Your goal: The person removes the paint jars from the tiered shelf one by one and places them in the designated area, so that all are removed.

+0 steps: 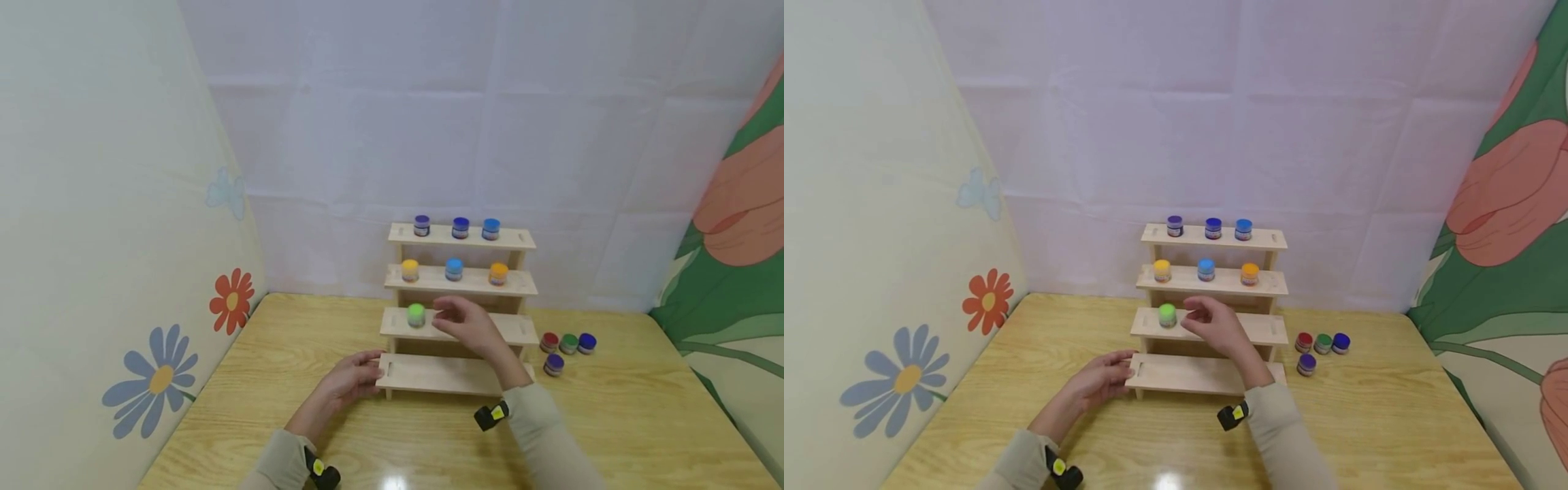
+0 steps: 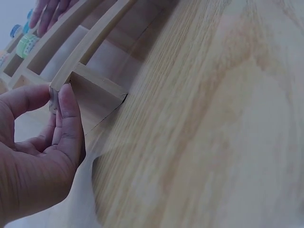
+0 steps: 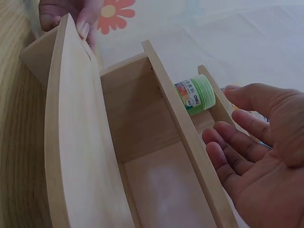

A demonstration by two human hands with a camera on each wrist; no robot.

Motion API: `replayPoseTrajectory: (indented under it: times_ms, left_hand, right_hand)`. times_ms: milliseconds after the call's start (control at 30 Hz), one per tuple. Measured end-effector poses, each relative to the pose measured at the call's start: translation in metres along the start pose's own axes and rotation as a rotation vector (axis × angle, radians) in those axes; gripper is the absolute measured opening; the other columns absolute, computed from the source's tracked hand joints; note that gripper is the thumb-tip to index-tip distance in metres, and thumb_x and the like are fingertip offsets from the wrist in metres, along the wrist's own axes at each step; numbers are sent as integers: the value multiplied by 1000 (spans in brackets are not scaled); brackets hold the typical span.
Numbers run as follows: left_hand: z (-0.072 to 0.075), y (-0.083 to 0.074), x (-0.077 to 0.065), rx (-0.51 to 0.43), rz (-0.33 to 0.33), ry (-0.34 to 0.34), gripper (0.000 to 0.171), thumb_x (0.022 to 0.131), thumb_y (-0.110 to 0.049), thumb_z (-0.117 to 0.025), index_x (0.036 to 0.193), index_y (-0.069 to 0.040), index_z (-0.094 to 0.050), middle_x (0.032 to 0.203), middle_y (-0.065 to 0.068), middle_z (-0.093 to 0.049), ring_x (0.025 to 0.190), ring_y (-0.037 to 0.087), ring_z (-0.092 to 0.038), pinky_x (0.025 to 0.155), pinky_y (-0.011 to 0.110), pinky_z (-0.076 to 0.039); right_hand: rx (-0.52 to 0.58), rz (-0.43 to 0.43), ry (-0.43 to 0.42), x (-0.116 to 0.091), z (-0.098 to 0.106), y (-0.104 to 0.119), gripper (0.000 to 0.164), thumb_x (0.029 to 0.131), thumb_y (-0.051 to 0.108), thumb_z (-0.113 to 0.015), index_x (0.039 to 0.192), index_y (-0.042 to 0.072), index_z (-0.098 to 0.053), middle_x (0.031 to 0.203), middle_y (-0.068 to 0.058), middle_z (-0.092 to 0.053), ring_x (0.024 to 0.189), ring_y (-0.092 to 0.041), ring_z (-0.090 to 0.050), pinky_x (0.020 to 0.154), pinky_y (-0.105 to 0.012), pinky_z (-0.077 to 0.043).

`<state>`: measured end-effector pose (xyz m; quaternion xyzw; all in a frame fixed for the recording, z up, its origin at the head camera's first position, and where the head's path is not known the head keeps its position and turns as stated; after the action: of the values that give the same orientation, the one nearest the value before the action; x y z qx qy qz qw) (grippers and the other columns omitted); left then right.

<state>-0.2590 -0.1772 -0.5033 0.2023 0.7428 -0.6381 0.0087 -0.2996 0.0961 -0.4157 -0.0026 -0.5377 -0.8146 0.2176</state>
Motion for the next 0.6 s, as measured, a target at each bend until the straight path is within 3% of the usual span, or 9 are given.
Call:
replayPoseTrajectory:
  times_ms: [400,600]
  left_hand:
    - [-1,-3,-1,7,6,16,64,94,0,-62,151,9,-33,114,8,-63,87,14,-67,69,24,-57]
    - [0,-2,-2,18,1,18,64,95,0,-62,151,10,-32,115,9,-63,86,14,-67,70,25,-57]
  right_hand:
    - [11,-4,7,14,-15,3,45,92,12,-75,130,-6,-60,121,-19,-68,110,-32,-66,95,-41,-55]
    - [-10,-36,16,20,-22,4,51,88,18,-80,133,1,-62,120,-12,-69,108,-26,-66,95,-39,-55]
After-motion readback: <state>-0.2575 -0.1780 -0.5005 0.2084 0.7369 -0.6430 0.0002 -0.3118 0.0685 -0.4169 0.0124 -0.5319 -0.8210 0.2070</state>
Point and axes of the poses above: each hand's wrist, its own x-axis towards the middle knuckle, its own z-axis out of the back of the hand, y = z × x, the point moved 1 cm from there along x, towards the middle knuckle
